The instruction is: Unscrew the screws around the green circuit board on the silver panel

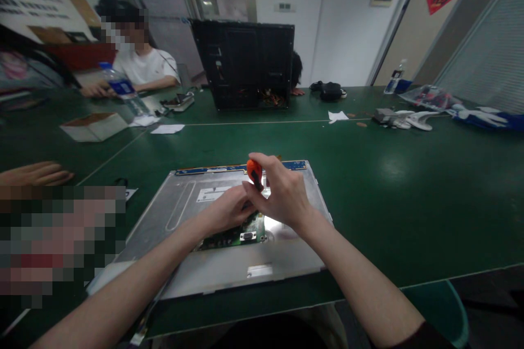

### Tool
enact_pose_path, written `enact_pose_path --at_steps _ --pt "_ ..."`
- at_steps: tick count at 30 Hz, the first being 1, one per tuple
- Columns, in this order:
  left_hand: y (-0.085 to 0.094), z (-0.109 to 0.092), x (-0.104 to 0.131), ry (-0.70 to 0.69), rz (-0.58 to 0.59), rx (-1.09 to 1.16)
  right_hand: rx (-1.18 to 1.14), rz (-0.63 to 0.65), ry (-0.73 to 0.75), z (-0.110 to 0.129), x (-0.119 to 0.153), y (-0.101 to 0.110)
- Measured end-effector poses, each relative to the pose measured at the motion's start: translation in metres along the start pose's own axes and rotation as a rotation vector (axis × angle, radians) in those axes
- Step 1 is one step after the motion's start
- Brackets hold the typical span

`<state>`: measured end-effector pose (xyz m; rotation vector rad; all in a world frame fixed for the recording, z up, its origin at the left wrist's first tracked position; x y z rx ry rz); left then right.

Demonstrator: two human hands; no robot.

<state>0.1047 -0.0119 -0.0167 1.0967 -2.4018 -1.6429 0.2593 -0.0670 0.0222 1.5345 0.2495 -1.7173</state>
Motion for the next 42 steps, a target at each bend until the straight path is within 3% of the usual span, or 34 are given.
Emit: enact_pose_path --at_steps 19,42 --pt "0.0048 -0.0058 0.0005 0.017 -0.027 0.052 -0.006 0.013 0.024 0.0015 -0.0006 -0.0004" --pt "-0.0032 0.0000 -0.0006 0.019 0.008 -0.012 0.022 0.024 0.047 0.0027 -0.0029 0.0008"
Point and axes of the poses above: each hand's wrist, its own x-axis away from the middle knuckle, its own y-axis out of the back of the hand, z = x × y, the point moved 1 cm from there along -x, towards the middle knuckle, and after that the axes turned 10 degrees about -z, right-handed, at the moved point
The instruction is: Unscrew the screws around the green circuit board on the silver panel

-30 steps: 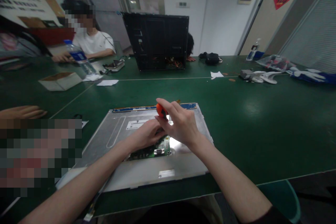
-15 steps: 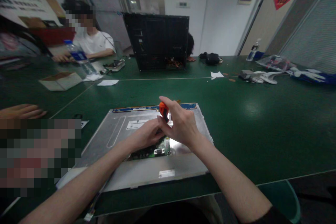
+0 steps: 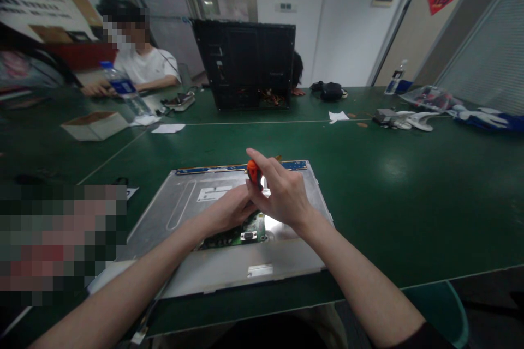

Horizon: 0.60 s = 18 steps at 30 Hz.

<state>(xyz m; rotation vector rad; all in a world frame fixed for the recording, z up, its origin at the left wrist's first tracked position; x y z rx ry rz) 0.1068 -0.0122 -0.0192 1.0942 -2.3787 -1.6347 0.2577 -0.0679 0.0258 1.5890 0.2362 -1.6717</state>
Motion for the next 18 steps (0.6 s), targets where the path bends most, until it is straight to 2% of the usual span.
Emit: enact_pose_path --at_steps 18 --pt "-0.0040 0.0068 0.0004 -0.027 0.010 0.009 0.027 0.007 -0.018 0.0000 0.0006 -0.0009"
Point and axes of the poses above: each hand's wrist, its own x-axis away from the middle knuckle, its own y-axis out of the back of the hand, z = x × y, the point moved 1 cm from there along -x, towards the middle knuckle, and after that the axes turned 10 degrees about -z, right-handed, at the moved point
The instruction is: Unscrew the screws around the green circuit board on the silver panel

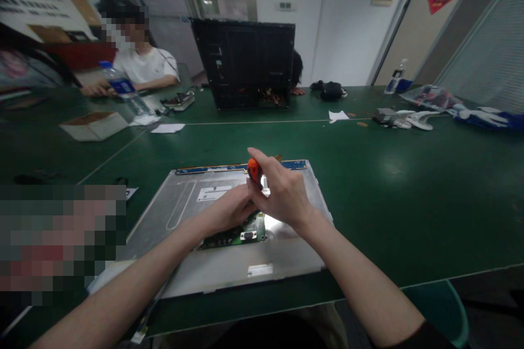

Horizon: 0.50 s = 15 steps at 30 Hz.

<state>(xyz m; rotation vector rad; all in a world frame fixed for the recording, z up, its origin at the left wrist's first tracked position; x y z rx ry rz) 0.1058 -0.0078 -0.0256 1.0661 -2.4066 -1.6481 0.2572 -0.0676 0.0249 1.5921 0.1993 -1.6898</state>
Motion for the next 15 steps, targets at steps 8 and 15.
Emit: enact_pose_path --at_steps 8,15 --pt "0.0021 -0.0031 0.0004 0.011 0.000 -0.026 0.011 -0.008 -0.014 -0.0021 0.0017 -0.0010" --pt "0.0017 -0.0023 -0.0003 0.003 0.011 -0.027 -0.003 -0.001 -0.018 -0.0021 0.0016 -0.0009"
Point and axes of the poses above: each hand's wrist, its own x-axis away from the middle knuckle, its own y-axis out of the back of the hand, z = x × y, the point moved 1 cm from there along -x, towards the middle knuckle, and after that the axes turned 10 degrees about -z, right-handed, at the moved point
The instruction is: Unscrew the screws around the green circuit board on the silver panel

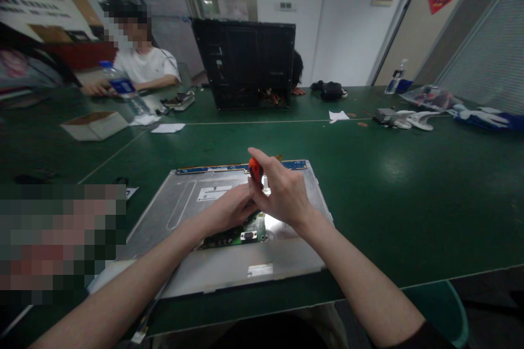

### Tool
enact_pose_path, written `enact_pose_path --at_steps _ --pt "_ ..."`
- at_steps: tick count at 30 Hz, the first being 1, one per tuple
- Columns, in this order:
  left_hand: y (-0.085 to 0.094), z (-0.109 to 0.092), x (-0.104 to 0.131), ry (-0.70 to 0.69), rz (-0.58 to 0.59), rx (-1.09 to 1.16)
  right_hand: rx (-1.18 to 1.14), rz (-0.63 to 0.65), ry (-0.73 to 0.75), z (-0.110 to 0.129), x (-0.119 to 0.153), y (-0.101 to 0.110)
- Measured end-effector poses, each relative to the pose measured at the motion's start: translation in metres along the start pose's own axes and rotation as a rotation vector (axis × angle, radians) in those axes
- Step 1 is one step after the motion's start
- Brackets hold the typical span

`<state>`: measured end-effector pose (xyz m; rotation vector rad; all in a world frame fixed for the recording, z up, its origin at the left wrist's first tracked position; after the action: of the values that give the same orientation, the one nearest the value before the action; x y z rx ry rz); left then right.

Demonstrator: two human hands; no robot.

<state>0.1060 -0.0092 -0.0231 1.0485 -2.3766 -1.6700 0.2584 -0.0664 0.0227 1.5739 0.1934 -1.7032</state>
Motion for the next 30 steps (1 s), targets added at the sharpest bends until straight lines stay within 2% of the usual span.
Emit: enact_pose_path --at_steps 5,30 --pt "-0.0002 0.0011 0.0006 -0.001 0.002 0.005 -0.022 -0.017 -0.046 0.0017 0.0001 0.0008" --pt "0.0001 -0.0019 -0.0010 -0.018 0.013 0.016 -0.004 0.013 -0.003 -0.0004 0.0005 0.0000"
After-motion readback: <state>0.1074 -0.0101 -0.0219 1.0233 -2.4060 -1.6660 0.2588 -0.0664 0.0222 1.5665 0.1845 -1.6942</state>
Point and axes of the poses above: each hand's wrist, its own x-axis away from the middle knuckle, its own y-axis out of the back of the hand, z = x × y, the point moved 1 cm from there along -x, towards the middle knuckle, and after that the axes turned 10 degrees about -z, right-handed, at the moved point
